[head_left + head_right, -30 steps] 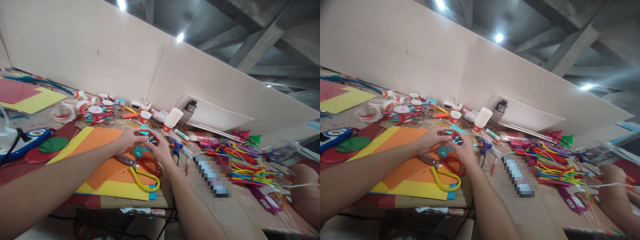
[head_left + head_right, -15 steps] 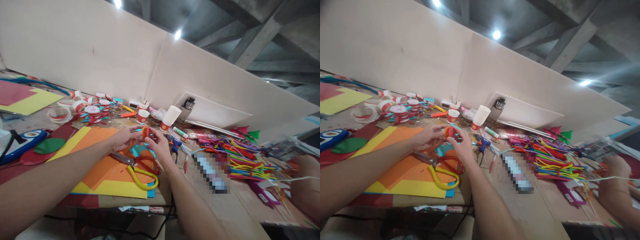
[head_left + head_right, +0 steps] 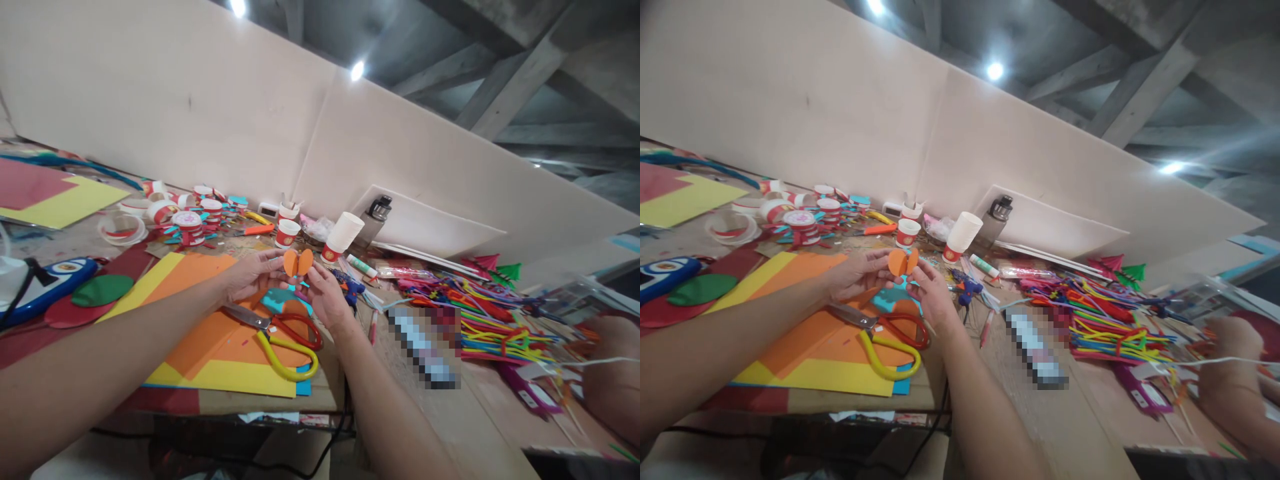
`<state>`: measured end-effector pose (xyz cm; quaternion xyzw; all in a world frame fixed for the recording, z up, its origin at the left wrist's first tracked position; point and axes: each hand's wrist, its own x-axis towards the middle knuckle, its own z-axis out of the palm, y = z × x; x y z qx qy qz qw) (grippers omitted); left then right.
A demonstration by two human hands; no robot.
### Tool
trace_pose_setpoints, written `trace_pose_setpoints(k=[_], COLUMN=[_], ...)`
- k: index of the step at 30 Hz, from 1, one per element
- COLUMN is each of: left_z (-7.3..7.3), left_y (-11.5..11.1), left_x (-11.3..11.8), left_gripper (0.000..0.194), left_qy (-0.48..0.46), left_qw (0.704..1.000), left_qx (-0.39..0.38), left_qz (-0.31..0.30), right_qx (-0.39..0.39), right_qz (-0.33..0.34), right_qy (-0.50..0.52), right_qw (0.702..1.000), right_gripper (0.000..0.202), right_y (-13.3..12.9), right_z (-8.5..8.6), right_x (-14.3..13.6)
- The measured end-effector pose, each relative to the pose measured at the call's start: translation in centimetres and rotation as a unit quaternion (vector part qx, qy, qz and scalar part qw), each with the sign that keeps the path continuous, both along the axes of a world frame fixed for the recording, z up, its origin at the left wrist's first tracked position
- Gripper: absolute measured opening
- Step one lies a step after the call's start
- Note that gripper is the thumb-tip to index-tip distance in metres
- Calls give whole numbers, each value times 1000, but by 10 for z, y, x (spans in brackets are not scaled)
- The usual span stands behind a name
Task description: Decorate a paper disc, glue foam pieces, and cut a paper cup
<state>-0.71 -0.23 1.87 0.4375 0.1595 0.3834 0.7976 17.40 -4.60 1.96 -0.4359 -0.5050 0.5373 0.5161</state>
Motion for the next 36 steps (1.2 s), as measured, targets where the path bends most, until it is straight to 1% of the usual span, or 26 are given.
trace_pose_setpoints(k=[2, 4, 6, 8, 9, 11, 14, 17, 19, 21, 24, 29, 31, 36], left_z=[-1, -5, -9, -13, -14, -14, -10, -9, -10, -12, -13, -13, -13, -13], left_y=[0, 1, 1, 1, 0, -1, -1, 2, 5, 7, 8, 7, 7, 7], left_x=[1, 2, 4, 6, 7, 7, 5, 3, 3, 4, 5, 5, 5, 6], left_gripper=[38, 40, 42, 46, 46, 45, 38, 27, 21, 18, 13, 3, 4, 5], left_qy=[3, 8, 12, 15, 16, 17, 12, 3, 12, 36, 67, 71, 71, 58], left_qw=[1000, 1000, 1000, 999, 999, 999, 999, 1000, 999, 997, 994, 993, 994, 994], left_qx=[1, 6, 12, 16, 17, 17, 13, -6, -20, -30, -34, -29, -23, -26], left_qz=[1, 8, 23, 34, 36, 37, 29, 16, 27, 54, 85, 85, 81, 85], right_qx=[13, 50, 106, 156, 173, 188, 189, 170, 129, 76, 23, 11, 10, 7], right_qz=[3, -9, -40, -71, -80, -81, -73, -78, -103, -135, -155, -154, -152, -144], right_qy=[-30, -90, -168, -231, -252, -269, -256, -225, -195, -149, -73, 0, 7, -13], right_qw=[999, 995, 979, 958, 949, 941, 945, 956, 967, 977, 985, 988, 988, 989], right_gripper=[50, 50, 48, 46, 46, 46, 42, 33, 31, 37, 35, 29, 27, 27], right_y=[0, 1, 1, 1, 1, 1, 1, -2, -3, -2, 2, 8, 8, 6], right_z=[-1, -2, -4, -5, -5, -5, -3, -2, -2, -4, -8, -9, -8, -7], right_x=[-1, -3, -5, -7, -7, -7, -5, -4, -5, -6, -5, -4, -5, -6])
